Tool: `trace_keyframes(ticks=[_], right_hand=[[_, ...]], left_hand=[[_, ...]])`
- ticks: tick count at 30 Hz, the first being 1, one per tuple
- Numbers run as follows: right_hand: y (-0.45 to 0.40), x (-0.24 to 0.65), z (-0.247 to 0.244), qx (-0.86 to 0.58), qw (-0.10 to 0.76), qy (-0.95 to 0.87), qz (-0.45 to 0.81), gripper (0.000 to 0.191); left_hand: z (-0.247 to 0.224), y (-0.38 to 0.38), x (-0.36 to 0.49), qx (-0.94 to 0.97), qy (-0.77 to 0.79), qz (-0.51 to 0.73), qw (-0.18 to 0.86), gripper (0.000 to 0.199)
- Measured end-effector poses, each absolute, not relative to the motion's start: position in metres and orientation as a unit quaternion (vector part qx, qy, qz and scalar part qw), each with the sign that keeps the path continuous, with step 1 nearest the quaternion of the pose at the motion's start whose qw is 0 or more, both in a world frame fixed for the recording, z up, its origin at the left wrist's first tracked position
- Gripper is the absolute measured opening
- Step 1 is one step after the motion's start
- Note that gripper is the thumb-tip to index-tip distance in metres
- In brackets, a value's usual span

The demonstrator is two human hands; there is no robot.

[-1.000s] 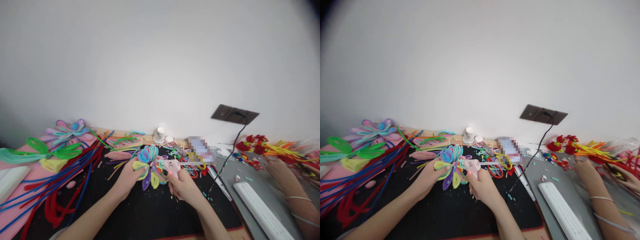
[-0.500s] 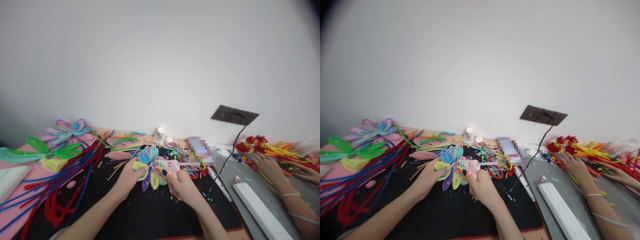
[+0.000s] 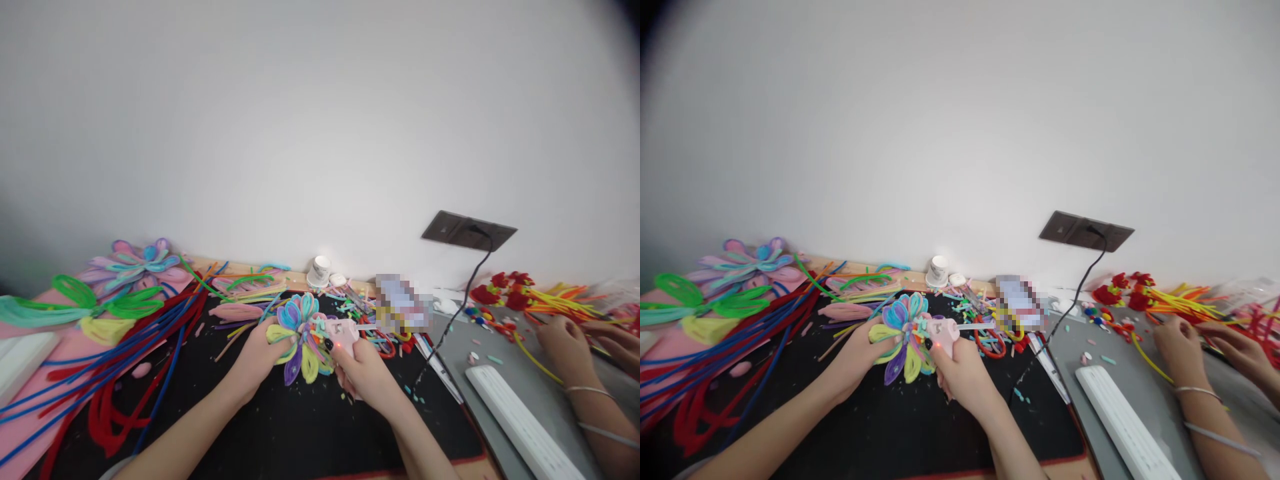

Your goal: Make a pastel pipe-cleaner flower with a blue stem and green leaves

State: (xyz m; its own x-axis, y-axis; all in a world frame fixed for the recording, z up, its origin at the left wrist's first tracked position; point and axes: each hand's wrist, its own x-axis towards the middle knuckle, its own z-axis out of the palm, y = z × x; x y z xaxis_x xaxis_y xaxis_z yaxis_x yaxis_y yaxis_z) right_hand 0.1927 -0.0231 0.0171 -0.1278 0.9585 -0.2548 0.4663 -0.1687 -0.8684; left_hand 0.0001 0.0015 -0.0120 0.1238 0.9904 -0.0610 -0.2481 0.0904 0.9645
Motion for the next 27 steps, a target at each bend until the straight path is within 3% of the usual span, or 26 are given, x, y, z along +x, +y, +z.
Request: trace_keyframes(ticks=[21,27], right_hand=[[-0.025,0.195,0.019,-0.587,0.293,-0.597,0.462,0.042],[-0.028,0.198,0.028,-0.576,0.337,-0.515,0.538,0.033]], left_hand=[[-0.017,0.003,0.0,0.442,0.44,0.512,0.591,0.034],[-0.014,0.003,-0.001,0.436,0.441,0.518,0.589,0.03]])
